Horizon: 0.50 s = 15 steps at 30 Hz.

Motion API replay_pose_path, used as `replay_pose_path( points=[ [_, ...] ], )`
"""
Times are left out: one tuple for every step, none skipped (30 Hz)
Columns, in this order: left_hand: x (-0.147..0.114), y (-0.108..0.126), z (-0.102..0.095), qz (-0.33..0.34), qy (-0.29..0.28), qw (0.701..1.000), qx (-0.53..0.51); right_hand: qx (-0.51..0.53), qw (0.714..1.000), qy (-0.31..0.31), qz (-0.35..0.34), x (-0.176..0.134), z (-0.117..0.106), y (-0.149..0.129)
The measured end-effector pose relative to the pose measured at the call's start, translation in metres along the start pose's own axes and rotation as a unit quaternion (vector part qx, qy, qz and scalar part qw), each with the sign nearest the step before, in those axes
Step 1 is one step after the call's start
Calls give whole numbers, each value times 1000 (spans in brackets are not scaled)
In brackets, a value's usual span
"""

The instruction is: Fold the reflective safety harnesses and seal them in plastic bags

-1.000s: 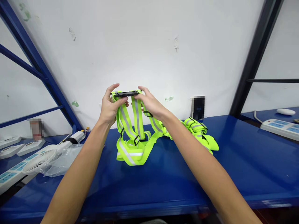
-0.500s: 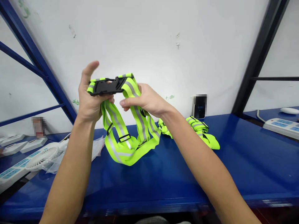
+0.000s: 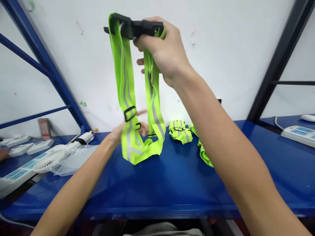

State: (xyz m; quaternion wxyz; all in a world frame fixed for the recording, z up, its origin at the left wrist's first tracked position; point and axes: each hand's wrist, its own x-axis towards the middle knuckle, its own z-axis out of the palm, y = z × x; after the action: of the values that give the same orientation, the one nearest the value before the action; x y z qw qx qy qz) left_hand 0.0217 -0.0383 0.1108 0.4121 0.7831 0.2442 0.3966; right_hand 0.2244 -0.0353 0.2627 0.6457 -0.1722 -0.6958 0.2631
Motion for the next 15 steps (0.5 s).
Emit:
replay_pose_path(
  points=[
    [-4, -10, 3, -37, -52, 998, -6, 7, 1000, 3, 9, 2, -5, -2],
    [-7, -18, 5, -59, -83, 995, -4, 11, 1000, 7, 21, 3, -10, -3],
    [-9, -22, 4, -69, -98, 993, 5, 13, 999, 10, 32, 3, -14, -5],
    [-9, -24, 1, -68, -92, 993, 25, 16, 999, 15, 39, 3, -18, -7],
    [-7, -22, -5, -57, -64, 995, 52, 18, 999, 20, 40, 2, -22, -10],
    [-4, -18, -13, -39, -11, 995, 86, 21, 999, 23, 34, 1, -26, -12],
    [0, -12, -24, -10, 68, 990, 123, 22, 999, 26, 22, -1, -31, -13],
    [5, -5, -36, 24, 172, 974, 148, 24, 999, 24, 5, -2, -35, -15],
    [10, 3, -48, 62, 275, 947, 151, 22, 999, 21, -10, -3, -39, -15],
    [13, 12, -59, 100, 358, 917, 144, 20, 1000, 14, -18, -5, -42, -15],
    [16, 22, -67, 138, 430, 881, 141, 18, 1000, 5, -19, -6, -46, -13],
    [18, 31, -73, 169, 481, 848, 144, 20, 1000, -1, -18, -7, -49, -11],
    [18, 41, -75, 184, 502, 830, 161, 28, 999, -2, -15, -8, -52, -8],
    [17, 50, -75, 186, 507, 822, 180, 41, 999, 2, -12, -9, -55, -5],
    [16, 59, -74, 186, 505, 818, 202, 58, 998, 11, -9, -10, -58, -1]
  ],
)
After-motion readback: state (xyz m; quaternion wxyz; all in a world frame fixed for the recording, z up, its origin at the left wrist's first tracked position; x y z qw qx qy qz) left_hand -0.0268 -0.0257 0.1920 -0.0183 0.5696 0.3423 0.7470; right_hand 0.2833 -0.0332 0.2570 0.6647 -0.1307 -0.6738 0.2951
